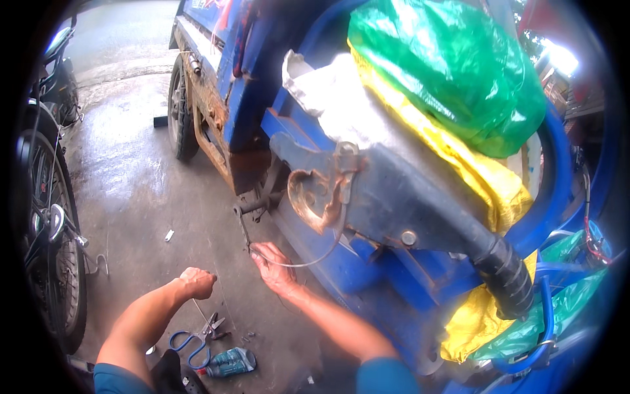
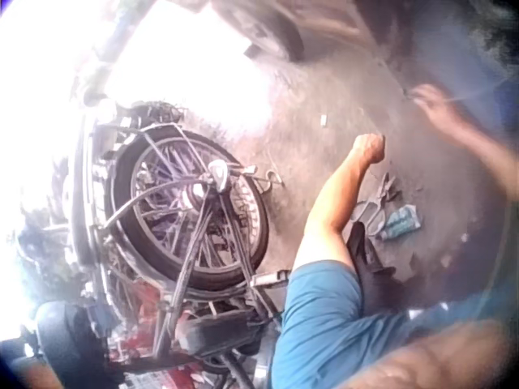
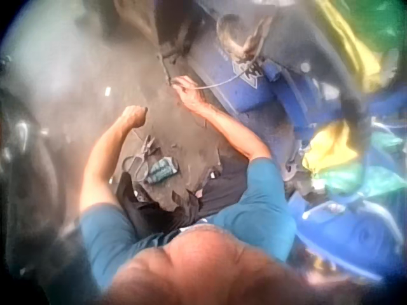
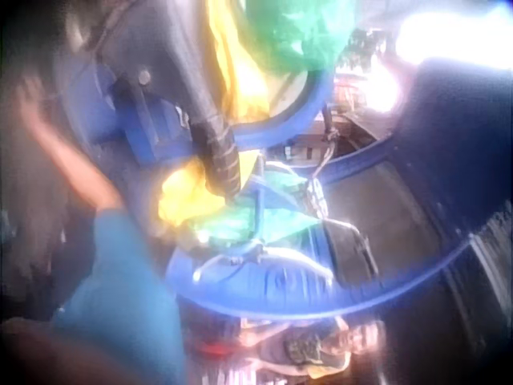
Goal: The person threads a metal brake cable through a mechanical housing on a vehicle frame, using a screwdriver to guide and position the wire.
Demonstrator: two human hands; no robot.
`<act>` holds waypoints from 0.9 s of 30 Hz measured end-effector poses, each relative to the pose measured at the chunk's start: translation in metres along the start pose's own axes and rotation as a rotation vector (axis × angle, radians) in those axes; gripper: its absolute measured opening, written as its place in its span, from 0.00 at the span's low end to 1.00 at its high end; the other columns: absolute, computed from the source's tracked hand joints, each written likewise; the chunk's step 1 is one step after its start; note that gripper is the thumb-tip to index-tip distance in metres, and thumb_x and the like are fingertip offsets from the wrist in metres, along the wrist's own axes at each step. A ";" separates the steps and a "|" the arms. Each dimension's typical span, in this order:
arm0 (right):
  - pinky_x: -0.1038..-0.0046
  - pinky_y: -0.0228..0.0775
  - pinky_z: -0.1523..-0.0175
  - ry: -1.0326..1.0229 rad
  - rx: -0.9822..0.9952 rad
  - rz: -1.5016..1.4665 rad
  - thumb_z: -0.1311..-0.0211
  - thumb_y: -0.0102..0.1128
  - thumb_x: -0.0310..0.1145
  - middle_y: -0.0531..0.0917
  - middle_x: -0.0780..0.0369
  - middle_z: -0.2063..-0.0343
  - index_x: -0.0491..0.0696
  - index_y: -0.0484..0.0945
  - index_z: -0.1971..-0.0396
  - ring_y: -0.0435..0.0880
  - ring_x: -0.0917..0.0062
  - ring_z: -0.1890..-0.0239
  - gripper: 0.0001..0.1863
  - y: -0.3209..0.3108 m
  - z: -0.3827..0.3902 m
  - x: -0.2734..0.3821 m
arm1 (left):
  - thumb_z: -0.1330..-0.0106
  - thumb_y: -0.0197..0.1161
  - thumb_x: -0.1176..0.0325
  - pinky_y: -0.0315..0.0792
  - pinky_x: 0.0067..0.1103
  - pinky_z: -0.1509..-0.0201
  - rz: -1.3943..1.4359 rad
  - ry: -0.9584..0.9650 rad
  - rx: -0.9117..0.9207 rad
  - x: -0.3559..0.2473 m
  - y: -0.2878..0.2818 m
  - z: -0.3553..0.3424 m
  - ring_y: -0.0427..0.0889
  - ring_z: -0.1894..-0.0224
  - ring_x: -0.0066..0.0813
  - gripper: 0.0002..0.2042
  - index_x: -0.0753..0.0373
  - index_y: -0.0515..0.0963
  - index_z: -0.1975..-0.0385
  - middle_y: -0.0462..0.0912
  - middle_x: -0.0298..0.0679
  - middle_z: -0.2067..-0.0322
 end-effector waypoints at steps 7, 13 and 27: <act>0.67 0.72 0.50 -0.075 -0.018 0.059 0.35 0.54 0.35 0.78 0.58 0.54 0.48 0.77 0.53 0.78 0.62 0.52 0.13 -0.010 0.006 0.006 | 0.46 0.54 0.69 0.77 0.33 0.54 -0.012 0.002 -0.005 -0.007 -0.011 -0.009 0.83 0.55 0.43 0.14 0.61 0.79 0.60 0.83 0.47 0.61; 0.66 0.75 0.54 -0.100 -0.098 0.120 0.37 0.56 0.33 0.78 0.61 0.53 0.49 0.78 0.55 0.81 0.62 0.55 0.12 -0.002 0.016 0.017 | 0.46 0.54 0.70 0.77 0.33 0.55 -0.009 0.013 -0.017 -0.009 -0.010 -0.008 0.83 0.55 0.43 0.14 0.61 0.80 0.61 0.84 0.47 0.61; 0.68 0.73 0.51 -0.045 -0.066 0.125 0.35 0.54 0.35 0.81 0.55 0.57 0.44 0.79 0.58 0.79 0.59 0.54 0.13 -0.014 0.009 0.031 | 0.49 0.55 0.71 0.78 0.34 0.61 -0.018 0.023 -0.072 -0.004 -0.016 -0.005 0.84 0.61 0.44 0.11 0.61 0.80 0.66 0.84 0.46 0.68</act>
Point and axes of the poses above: each hand's wrist, its own z-axis away from the middle knuckle, its own y-axis out of the palm, x = y × z, the point moved 9 cm from there along -z, towards the middle knuckle
